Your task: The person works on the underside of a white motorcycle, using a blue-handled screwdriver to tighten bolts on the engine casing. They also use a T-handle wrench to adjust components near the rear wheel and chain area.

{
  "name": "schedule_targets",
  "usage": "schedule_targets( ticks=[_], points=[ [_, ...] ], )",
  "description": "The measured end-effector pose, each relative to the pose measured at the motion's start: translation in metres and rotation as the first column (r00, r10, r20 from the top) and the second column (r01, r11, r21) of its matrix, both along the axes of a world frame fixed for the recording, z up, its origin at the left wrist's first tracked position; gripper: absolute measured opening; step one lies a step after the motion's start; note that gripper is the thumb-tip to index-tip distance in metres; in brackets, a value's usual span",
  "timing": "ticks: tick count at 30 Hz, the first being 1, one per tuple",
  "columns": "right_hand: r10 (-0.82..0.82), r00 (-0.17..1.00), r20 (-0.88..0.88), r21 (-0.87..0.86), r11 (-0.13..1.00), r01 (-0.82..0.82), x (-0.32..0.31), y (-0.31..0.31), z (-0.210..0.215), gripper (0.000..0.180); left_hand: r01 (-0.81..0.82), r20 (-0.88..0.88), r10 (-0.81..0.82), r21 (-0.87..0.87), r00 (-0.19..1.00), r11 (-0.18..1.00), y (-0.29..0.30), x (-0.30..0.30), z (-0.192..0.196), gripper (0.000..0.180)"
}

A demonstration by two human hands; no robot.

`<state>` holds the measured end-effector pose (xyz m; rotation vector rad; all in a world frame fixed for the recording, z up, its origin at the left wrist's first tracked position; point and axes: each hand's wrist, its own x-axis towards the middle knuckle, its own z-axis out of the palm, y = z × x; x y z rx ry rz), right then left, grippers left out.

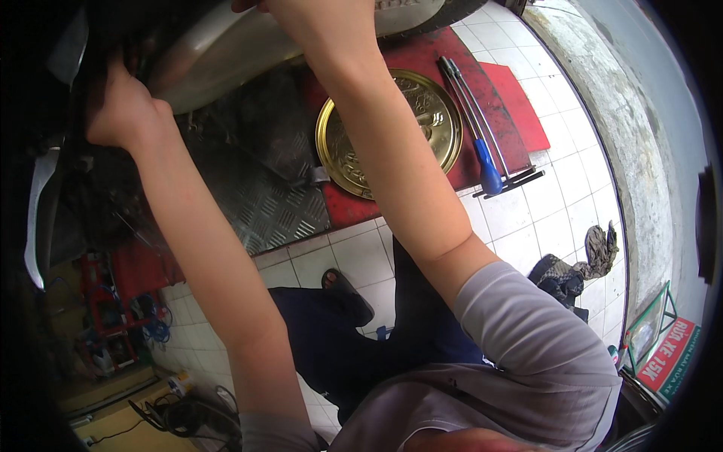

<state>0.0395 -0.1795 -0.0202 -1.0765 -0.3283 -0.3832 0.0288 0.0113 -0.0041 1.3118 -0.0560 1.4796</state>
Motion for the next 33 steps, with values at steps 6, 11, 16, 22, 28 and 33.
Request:
schedule_targets(
  ticks=[6,11,16,22,28,33],
  points=[
    [0.002,1.0,0.001,-0.015,1.0,-0.002,-0.001,0.002,0.0,0.03,0.012,-0.03,-0.011,0.005,0.999,1.0,-0.002,-0.005,-0.001,0.027],
    [0.086,0.996,0.033,-0.024,0.996,-0.085,-0.009,-0.007,0.003,0.029,-0.043,-0.038,0.042,-0.024,0.998,0.999,-0.003,-0.005,0.005,0.025],
    [0.237,0.971,-0.033,-0.054,0.97,-0.238,-0.003,-0.018,-0.007,0.03,-0.025,-0.098,0.026,0.007,0.995,1.0,0.007,-0.006,0.001,0.025],
    [0.131,0.981,0.143,-0.211,0.972,-0.099,-0.01,-0.062,-0.02,0.03,0.234,-0.196,-0.254,-0.121,0.947,0.965,0.007,-0.035,-0.018,0.017],
    [0.016,0.992,0.124,-0.315,0.949,0.024,-0.04,-0.096,-0.02,0.029,0.466,-0.095,-0.495,-0.225,0.863,0.856,-0.006,-0.042,-0.007,0.014],
    [-0.034,0.99,0.136,-0.432,0.897,0.09,-0.052,-0.103,-0.021,0.03,0.511,-0.208,-0.526,-0.127,0.824,0.85,-0.037,-0.095,-0.065,0.018]
  ],
)
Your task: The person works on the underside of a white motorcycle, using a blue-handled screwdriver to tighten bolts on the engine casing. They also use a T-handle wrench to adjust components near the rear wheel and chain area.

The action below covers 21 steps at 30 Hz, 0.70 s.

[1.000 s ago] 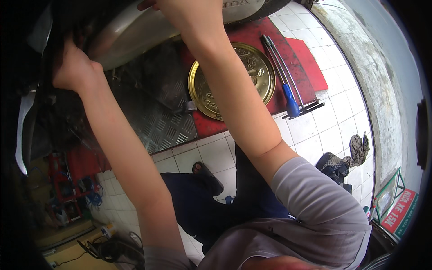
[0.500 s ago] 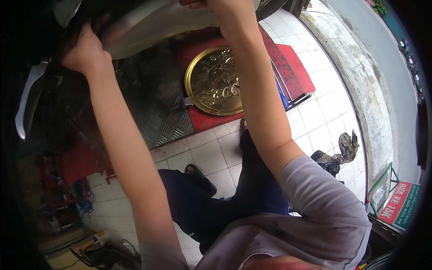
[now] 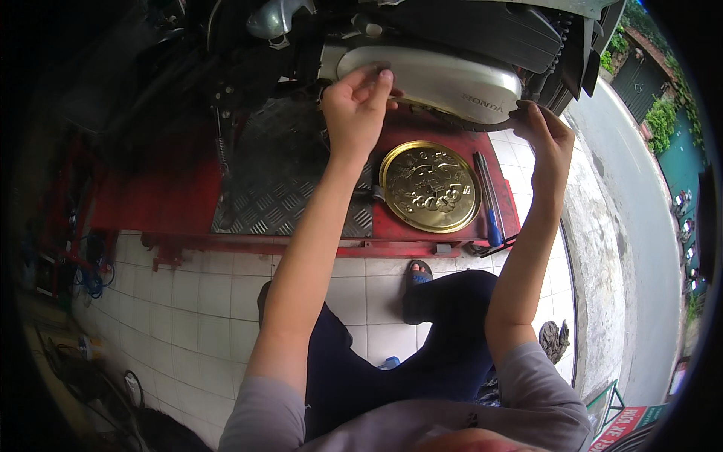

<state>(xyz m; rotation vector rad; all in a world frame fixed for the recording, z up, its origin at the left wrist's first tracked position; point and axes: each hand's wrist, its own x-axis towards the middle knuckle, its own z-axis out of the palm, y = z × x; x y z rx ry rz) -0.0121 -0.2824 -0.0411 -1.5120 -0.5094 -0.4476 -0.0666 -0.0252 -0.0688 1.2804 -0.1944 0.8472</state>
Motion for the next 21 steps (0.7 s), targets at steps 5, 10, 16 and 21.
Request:
schedule_targets(
  ticks=[5,10,16,21],
  points=[
    [-0.129,0.96,0.25,-0.167,0.97,0.174,0.0,0.012,-0.001,0.035,0.192,-0.202,-0.124,0.366,0.971,0.911,-0.054,-0.05,-0.106,0.017],
    [-0.123,0.856,0.502,-0.412,0.836,0.362,-0.008,0.047,0.001,0.062,0.301,-0.171,-0.25,0.618,0.953,0.726,-0.07,-0.053,-0.113,0.017],
    [-0.106,0.74,0.664,-0.488,0.689,0.536,-0.004,0.09,-0.006,0.078,0.41,-0.369,-0.206,0.646,0.906,0.644,-0.061,-0.061,-0.111,0.018],
    [-0.117,0.719,0.685,-0.507,0.632,0.586,0.012,0.103,-0.01,0.087,0.392,-0.358,-0.181,0.704,0.916,0.592,-0.059,-0.062,-0.129,0.017]
  ],
)
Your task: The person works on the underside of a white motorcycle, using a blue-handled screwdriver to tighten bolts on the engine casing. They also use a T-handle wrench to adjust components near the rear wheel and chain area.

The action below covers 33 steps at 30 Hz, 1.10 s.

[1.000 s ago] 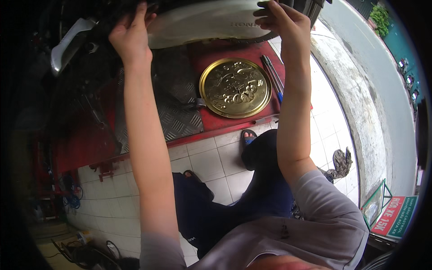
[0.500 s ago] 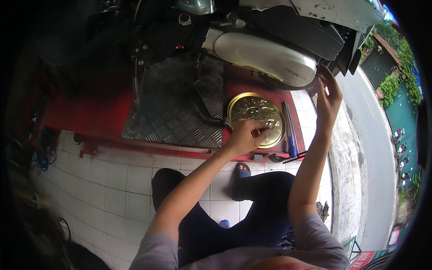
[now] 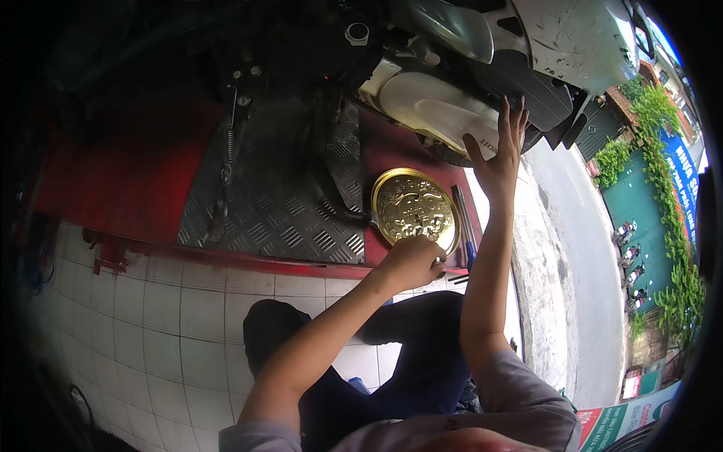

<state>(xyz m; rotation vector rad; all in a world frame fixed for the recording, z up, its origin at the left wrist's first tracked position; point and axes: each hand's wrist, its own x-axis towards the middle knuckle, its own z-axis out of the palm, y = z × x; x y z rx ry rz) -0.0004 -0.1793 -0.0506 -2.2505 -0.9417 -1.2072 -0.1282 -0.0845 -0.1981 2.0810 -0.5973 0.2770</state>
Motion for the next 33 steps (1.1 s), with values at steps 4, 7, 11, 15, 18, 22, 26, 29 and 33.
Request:
schedule_targets(
  ticks=[4,7,11,15,18,22,26,29,33],
  points=[
    [-0.008,0.999,0.042,-0.015,1.0,0.008,0.008,0.005,-0.001,0.089,-0.046,0.014,0.045,0.071,0.999,0.996,0.012,-0.003,-0.005,0.018],
    [-0.031,0.998,0.047,-0.042,0.999,0.033,0.009,0.004,0.0,0.09,-0.052,-0.013,0.053,0.081,0.999,0.995,0.018,-0.005,-0.005,0.019],
    [-0.063,0.998,0.016,-0.078,0.995,0.064,0.003,0.003,0.006,0.088,-0.057,0.002,0.057,0.087,0.998,0.995,0.018,-0.006,-0.007,0.019],
    [0.013,0.998,-0.055,-0.044,0.999,-0.016,-0.004,-0.006,0.012,0.084,-0.05,-0.031,0.055,0.125,0.998,0.991,0.013,-0.005,-0.004,0.017],
    [0.083,0.991,-0.107,0.031,0.996,-0.08,-0.016,-0.016,0.017,0.072,-0.032,-0.037,0.039,0.163,0.999,0.986,0.009,-0.003,-0.005,0.021],
    [0.043,0.992,-0.12,0.098,0.995,-0.032,-0.027,-0.052,0.023,0.05,0.028,-0.111,-0.007,0.183,0.994,0.983,0.0,-0.003,-0.003,0.021],
    [-0.055,0.985,-0.167,0.157,0.984,0.081,-0.023,-0.113,0.017,0.026,0.069,-0.186,-0.037,0.168,0.982,0.983,-0.012,-0.008,-0.004,0.021],
    [0.021,0.955,-0.296,0.316,0.946,0.077,-0.016,-0.153,0.001,0.022,0.056,-0.123,-0.038,0.149,0.992,0.987,-0.016,-0.003,-0.011,0.021],
    [0.127,0.878,-0.463,0.571,0.8,0.185,0.001,-0.227,-0.076,0.025,0.067,-0.247,-0.035,0.122,0.968,0.99,-0.028,0.002,-0.006,0.021]
  ],
)
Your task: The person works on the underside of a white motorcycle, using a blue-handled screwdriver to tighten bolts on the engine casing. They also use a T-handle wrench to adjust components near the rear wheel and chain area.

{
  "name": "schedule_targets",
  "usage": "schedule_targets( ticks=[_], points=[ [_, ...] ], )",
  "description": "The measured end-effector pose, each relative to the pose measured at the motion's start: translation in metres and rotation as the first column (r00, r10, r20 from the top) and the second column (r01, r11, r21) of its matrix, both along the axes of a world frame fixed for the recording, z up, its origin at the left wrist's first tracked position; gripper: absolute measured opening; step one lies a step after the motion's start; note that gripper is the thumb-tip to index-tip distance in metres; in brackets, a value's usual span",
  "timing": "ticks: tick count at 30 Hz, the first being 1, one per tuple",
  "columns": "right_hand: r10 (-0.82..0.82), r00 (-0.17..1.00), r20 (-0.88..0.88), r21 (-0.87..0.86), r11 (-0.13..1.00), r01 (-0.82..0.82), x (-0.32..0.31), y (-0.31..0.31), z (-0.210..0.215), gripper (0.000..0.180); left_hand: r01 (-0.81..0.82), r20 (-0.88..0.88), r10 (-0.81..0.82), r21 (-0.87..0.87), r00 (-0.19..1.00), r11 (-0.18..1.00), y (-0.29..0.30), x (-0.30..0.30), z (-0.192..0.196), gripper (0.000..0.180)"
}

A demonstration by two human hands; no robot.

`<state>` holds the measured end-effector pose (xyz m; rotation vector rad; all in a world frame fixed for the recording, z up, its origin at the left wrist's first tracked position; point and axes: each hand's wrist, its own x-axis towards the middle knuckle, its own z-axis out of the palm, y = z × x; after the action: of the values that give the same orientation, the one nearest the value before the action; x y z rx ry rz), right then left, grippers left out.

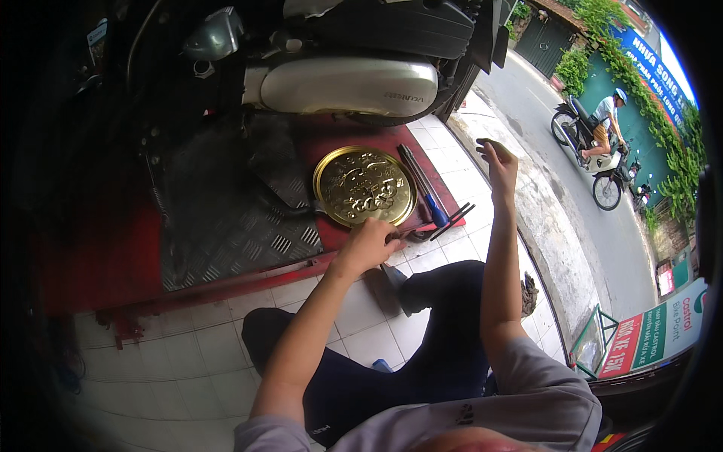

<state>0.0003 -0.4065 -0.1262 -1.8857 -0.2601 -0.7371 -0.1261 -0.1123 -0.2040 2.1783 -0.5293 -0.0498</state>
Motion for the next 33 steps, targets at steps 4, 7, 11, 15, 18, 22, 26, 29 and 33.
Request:
schedule_targets(
  ticks=[4,7,11,15,18,22,26,29,33],
  points=[
    [-0.03,0.929,-0.369,0.061,0.997,0.056,-0.01,-0.031,-0.043,0.031,-0.054,0.155,0.07,-0.103,0.986,0.993,-0.005,0.018,-0.009,0.019],
    [0.13,0.852,-0.507,0.159,0.986,-0.056,-0.005,-0.045,-0.053,0.034,-0.134,0.131,0.149,-0.116,0.98,0.984,-0.015,0.033,0.0,0.02],
    [0.232,0.782,-0.578,0.13,0.973,-0.193,-0.009,-0.055,-0.063,0.036,-0.14,0.018,0.139,0.079,0.99,0.987,-0.031,0.038,-0.001,0.023],
    [0.249,0.703,-0.666,0.025,0.949,-0.313,-0.012,-0.06,-0.068,0.039,-0.064,-0.204,0.142,0.348,0.969,0.935,-0.041,0.045,0.0,0.026],
    [0.253,0.694,-0.674,-0.013,0.935,-0.354,-0.013,-0.068,-0.074,0.042,0.007,-0.439,0.245,0.498,0.864,0.867,-0.047,0.057,0.03,0.032],
    [0.274,0.707,-0.652,-0.065,0.909,-0.412,-0.014,-0.07,-0.076,0.044,-0.179,-0.312,0.387,0.53,0.868,0.829,-0.013,0.073,0.057,0.029],
    [0.268,0.726,-0.633,-0.084,0.909,-0.409,-0.016,-0.076,-0.073,0.042,-0.277,-0.21,0.484,0.603,0.849,0.748,0.0,0.088,0.072,0.028],
    [0.266,0.733,-0.626,-0.076,0.915,-0.397,-0.02,-0.077,-0.071,0.041,-0.292,-0.212,0.472,0.555,0.856,0.779,0.011,0.094,0.055,0.028],
    [0.26,0.775,-0.576,-0.063,0.931,-0.359,-0.018,-0.082,-0.076,0.037,-0.363,-0.02,0.434,0.516,0.901,0.776,0.018,0.108,0.029,0.029]
  ],
)
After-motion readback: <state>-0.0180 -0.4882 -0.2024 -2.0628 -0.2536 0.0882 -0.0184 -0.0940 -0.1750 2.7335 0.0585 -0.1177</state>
